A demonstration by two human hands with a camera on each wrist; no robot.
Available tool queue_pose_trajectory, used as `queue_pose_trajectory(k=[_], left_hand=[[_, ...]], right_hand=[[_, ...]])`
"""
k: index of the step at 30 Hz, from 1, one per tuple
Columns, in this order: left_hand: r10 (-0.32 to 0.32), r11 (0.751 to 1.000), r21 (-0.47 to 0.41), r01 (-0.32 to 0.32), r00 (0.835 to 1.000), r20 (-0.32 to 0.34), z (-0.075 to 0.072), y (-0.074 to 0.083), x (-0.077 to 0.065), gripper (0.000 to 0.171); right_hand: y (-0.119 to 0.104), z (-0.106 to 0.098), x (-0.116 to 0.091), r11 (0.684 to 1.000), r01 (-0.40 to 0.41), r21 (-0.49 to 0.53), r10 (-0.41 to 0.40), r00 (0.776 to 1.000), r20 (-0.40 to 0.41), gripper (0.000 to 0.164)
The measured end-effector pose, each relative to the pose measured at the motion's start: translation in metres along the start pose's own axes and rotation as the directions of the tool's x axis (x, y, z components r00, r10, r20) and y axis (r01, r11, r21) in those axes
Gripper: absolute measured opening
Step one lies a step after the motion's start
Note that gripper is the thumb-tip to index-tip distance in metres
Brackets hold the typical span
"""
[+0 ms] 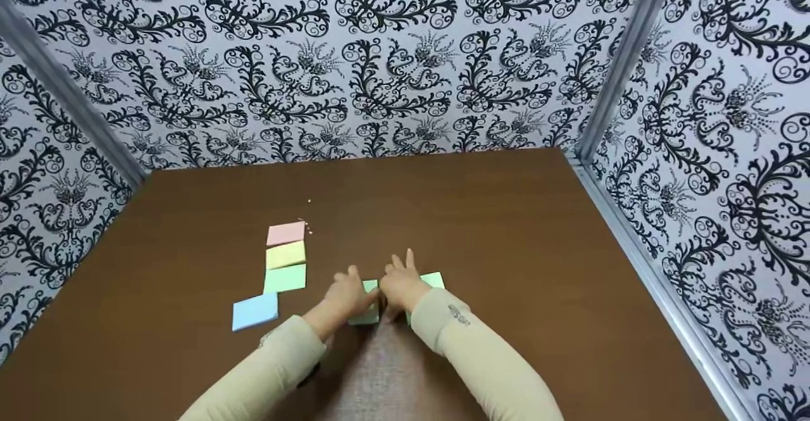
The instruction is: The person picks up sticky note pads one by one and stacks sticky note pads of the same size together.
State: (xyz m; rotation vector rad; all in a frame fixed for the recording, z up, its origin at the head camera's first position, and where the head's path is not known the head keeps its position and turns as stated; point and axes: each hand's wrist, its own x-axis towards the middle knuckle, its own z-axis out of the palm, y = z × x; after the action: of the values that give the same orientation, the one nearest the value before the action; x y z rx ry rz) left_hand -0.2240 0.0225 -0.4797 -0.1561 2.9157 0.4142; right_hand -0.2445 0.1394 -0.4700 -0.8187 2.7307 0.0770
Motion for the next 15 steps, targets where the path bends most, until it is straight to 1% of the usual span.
queue_pose_trajectory(k=[2,4,6,7,9,10,12,13,15], left_hand=[[0.001,0.998,-0.061,0.0,1.0,0.022,-0.008,-0.008,-0.001,0.064],[0.032,0.993,-0.111,-0.028,0.999,0.033,-0.015,-0.019,-0.004,0.061],[0.101,0.986,-0.135,-0.094,0.994,0.041,-0.022,-0.033,-0.008,0.054],[0.146,0.981,-0.138,-0.139,0.988,0.045,-0.026,-0.04,-0.011,0.049],[0.244,0.964,-0.121,-0.236,0.968,0.056,-0.03,-0.053,-0.017,0.035],[0.29,0.953,-0.106,-0.283,0.955,0.059,-0.032,-0.058,-0.02,0.028],[0.365,0.929,-0.082,-0.36,0.929,0.057,-0.033,-0.067,-0.027,0.019],[0.391,0.919,-0.077,-0.387,0.919,0.048,-0.033,-0.07,-0.029,0.018],[0.427,0.902,-0.078,-0.424,0.904,0.028,-0.03,-0.074,-0.033,0.016]], right_hand=[[0.0,0.001,-0.001,1.0,0.0,-0.005,0.0,1.0,0.0,0.077],[0.0,0.001,-0.002,1.0,-0.001,-0.011,0.001,1.0,0.002,0.08],[0.0,0.0,-0.005,1.0,0.002,-0.02,-0.001,1.0,0.008,0.082],[-0.001,-0.001,-0.007,1.0,0.003,-0.018,-0.003,1.0,0.01,0.083],[-0.001,-0.003,-0.01,1.0,0.014,0.003,-0.014,1.0,-0.003,0.081],[-0.001,-0.004,-0.012,1.0,0.023,0.017,-0.023,1.0,-0.018,0.076],[-0.001,-0.005,-0.015,0.998,0.054,0.037,-0.052,0.996,-0.07,0.058],[-0.001,-0.005,-0.016,0.996,0.074,0.044,-0.069,0.992,-0.104,0.046],[-0.001,-0.005,-0.018,0.991,0.124,0.042,-0.114,0.977,-0.182,0.024]])
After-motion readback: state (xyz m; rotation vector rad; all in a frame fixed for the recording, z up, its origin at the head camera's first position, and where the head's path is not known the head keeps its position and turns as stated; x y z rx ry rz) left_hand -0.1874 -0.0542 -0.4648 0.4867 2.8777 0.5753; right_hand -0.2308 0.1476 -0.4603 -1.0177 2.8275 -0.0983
